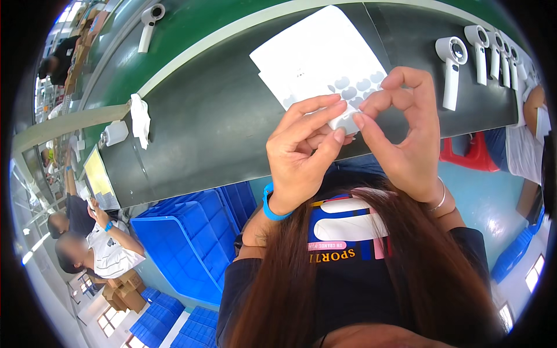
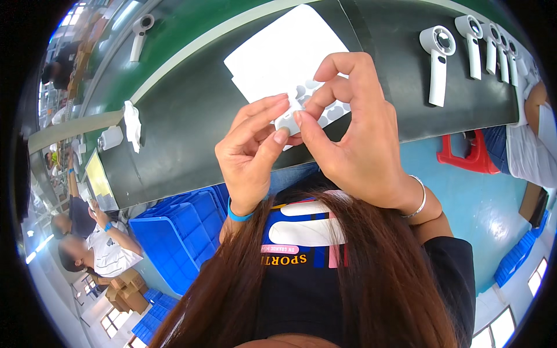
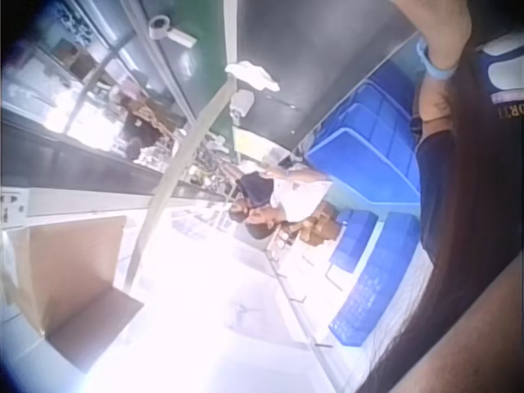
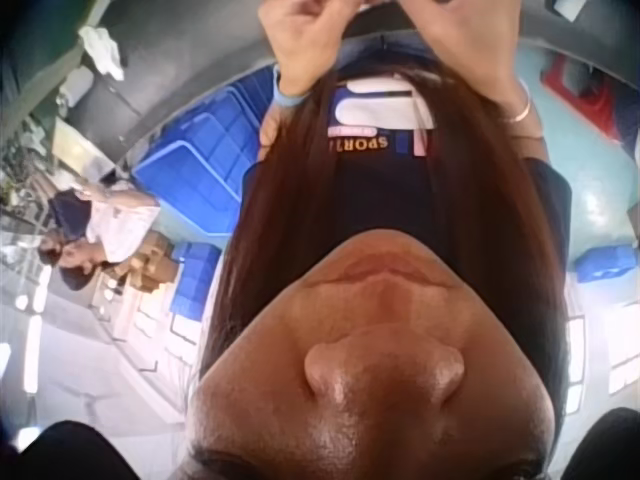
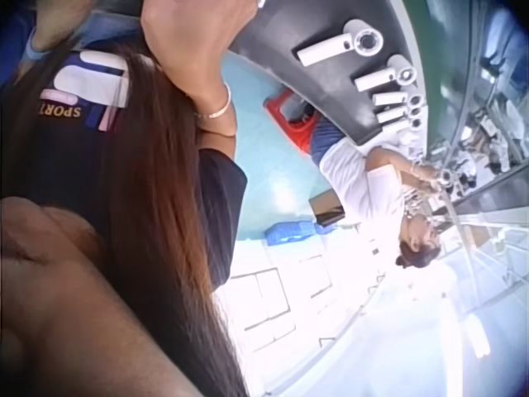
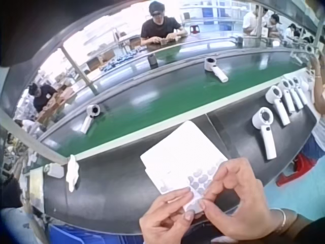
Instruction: Applying small round stickers to the base of handheld electronic devices on an assembly line.
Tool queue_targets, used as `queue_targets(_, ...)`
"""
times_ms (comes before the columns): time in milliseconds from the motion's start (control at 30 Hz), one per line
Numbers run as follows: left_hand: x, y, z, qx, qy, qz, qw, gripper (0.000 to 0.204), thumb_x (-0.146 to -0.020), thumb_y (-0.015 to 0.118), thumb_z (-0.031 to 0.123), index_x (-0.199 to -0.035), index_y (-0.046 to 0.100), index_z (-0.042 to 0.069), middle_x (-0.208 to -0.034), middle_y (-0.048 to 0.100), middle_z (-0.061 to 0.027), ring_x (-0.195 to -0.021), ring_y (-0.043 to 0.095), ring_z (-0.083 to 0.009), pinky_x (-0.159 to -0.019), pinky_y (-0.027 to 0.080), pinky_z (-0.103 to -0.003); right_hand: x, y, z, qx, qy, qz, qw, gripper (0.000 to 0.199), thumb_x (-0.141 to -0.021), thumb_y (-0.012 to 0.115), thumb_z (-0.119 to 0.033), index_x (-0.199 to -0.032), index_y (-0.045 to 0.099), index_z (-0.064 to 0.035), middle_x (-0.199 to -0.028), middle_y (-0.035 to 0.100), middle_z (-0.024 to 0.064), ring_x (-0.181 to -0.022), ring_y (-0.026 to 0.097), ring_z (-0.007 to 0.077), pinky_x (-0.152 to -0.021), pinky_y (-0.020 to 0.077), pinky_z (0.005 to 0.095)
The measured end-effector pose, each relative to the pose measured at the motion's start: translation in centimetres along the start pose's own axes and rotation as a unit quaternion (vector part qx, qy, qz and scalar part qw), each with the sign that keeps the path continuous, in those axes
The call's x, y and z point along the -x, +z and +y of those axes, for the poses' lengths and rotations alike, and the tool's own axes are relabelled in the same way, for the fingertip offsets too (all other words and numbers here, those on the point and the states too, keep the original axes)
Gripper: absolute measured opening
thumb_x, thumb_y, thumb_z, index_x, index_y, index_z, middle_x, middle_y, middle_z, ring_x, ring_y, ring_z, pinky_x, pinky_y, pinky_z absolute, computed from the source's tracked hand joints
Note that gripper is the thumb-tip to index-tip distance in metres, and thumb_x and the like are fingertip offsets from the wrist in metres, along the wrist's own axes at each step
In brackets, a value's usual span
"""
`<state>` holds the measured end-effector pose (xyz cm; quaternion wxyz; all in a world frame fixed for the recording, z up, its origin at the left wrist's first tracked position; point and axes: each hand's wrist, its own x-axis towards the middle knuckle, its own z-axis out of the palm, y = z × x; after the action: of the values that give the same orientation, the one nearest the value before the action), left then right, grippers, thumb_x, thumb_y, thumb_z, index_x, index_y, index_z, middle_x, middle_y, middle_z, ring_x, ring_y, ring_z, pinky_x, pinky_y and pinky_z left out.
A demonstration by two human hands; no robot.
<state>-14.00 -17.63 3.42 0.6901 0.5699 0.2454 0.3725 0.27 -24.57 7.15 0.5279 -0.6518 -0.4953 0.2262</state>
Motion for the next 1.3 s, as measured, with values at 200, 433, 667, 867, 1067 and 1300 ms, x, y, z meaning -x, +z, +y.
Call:
queue_targets(200, 0.1, -0.2, 0.0, -0.014, 0.000, -0.001, 1.000, 0.030, -0.082, 0.057, -0.012, -0.111, 0.062, -0.006, -0.122, 0.051, -0.0158, -0.084, 0.064, -0.0134, -0.075, 0.057, -0.026, -0.2, -0.7, -0.7, 0.160, -0.034, -0.029, 0.986, 0.033, -0.074, 0.069, 0.000, -0.102, 0.051, -0.0019, -0.100, 0.058, 0.0063, -0.082, 0.056, 0.0153, -0.082, 0.0396, 0.0275)
queue_targets(433, 0.0, -1.7, 0.9, 0.009, -0.017, 0.022, 1.000, 0.029, -0.085, 0.053, -0.011, -0.112, 0.060, -0.007, -0.122, 0.051, -0.0161, -0.082, 0.064, -0.0154, -0.077, 0.057, -0.027, -3.2, -0.6, 1.0, 0.125, 0.030, -0.031, 0.991, 0.040, -0.079, 0.065, -0.003, -0.116, 0.051, -0.0052, -0.113, 0.058, 0.0047, -0.094, 0.056, 0.0192, -0.081, 0.0414, 0.0302)
queue_targets(667, -0.4, -4.4, 1.2, 0.058, -0.006, 0.027, 0.998, 0.027, -0.082, 0.057, -0.007, -0.109, 0.060, -0.004, -0.118, 0.056, -0.0176, -0.075, 0.063, -0.0160, -0.060, 0.054, -0.024, -4.0, 4.7, 3.7, 0.102, -0.179, -0.197, 0.959, 0.040, -0.074, 0.058, 0.001, -0.114, 0.053, -0.0039, -0.115, 0.056, 0.0133, -0.101, 0.055, 0.0332, -0.084, 0.0435, 0.0391)
queue_targets(867, -0.9, -5.5, 1.5, 0.028, -0.005, 0.071, 0.997, 0.024, -0.077, 0.068, -0.006, -0.095, 0.054, 0.002, -0.108, 0.059, -0.0120, -0.068, 0.058, -0.0060, -0.045, 0.046, -0.016, -4.6, 6.7, 1.9, 0.155, -0.139, -0.267, 0.941, 0.029, -0.078, 0.058, -0.003, -0.105, 0.050, -0.0026, -0.103, 0.054, 0.0146, -0.080, 0.056, 0.0383, -0.067, 0.0453, 0.0448)
queue_targets(1067, -2.0, -6.3, 1.0, 0.034, 0.087, 0.051, 0.994, 0.021, -0.080, 0.066, -0.005, -0.096, 0.054, 0.003, -0.103, 0.061, -0.0118, -0.068, 0.060, -0.0074, -0.044, 0.043, -0.014, -7.3, 6.4, 0.3, 0.121, -0.119, -0.347, 0.922, 0.035, -0.079, 0.053, 0.004, -0.112, 0.053, -0.0047, -0.117, 0.054, 0.0115, -0.090, 0.061, 0.0371, -0.072, 0.0524, 0.0419)
queue_targets(1300, -4.6, -9.4, -0.1, 0.160, 0.026, 0.080, 0.984, 0.025, -0.096, 0.045, 0.010, -0.118, 0.049, -0.002, -0.129, 0.053, -0.0181, -0.082, 0.063, -0.0168, -0.060, 0.053, -0.028, -16.8, 8.6, 4.5, 0.239, -0.359, -0.262, 0.863, 0.039, -0.079, 0.046, 0.005, -0.116, 0.052, -0.0055, -0.123, 0.053, 0.0132, -0.094, 0.059, 0.0357, -0.082, 0.0475, 0.0420)
